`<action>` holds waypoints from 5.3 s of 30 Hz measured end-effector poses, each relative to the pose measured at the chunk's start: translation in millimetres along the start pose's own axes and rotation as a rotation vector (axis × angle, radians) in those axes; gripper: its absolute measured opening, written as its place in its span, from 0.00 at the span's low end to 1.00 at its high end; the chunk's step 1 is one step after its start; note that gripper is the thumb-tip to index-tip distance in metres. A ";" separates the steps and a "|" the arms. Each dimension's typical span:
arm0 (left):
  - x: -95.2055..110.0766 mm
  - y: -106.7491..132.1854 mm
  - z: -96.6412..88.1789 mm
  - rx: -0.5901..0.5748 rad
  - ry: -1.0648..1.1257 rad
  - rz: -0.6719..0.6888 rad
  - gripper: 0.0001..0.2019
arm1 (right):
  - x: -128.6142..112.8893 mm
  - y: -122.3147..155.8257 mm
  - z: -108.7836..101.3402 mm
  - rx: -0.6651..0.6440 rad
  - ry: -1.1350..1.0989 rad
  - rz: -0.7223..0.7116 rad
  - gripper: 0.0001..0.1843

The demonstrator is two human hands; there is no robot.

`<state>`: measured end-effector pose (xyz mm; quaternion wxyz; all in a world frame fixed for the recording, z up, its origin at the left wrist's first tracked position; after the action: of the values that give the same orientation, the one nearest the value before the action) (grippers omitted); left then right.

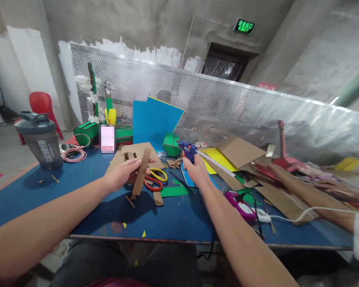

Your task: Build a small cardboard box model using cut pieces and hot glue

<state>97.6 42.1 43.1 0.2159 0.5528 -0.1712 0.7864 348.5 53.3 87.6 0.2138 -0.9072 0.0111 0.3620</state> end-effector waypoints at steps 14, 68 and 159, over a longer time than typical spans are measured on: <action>10.0 8.2 16.1 -0.029 -0.044 0.081 0.26 | -54.6 53.3 55.8 -0.193 -0.733 -0.185 0.20; 28.4 17.8 28.8 -0.141 -0.025 0.222 0.28 | -58.4 54.7 39.6 -0.157 -0.856 -0.351 0.28; 69.3 16.6 -13.4 0.283 0.310 0.441 0.15 | -58.8 75.2 67.1 -0.584 -0.680 -0.255 0.33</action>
<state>57.7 45.3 103.5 -0.0156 0.4004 -0.1407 0.9053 248.2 3.7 54.6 -0.0164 -0.7533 -0.2737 0.5978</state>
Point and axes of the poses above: each hand's wrist, its own y-axis away from the middle knuckle, its own z-axis out of the palm, x = y × z, the point moved 10 cm from there along -y, towards the middle knuckle, and after that the axes turned 8 degrees about y, right-handed, at the moved point
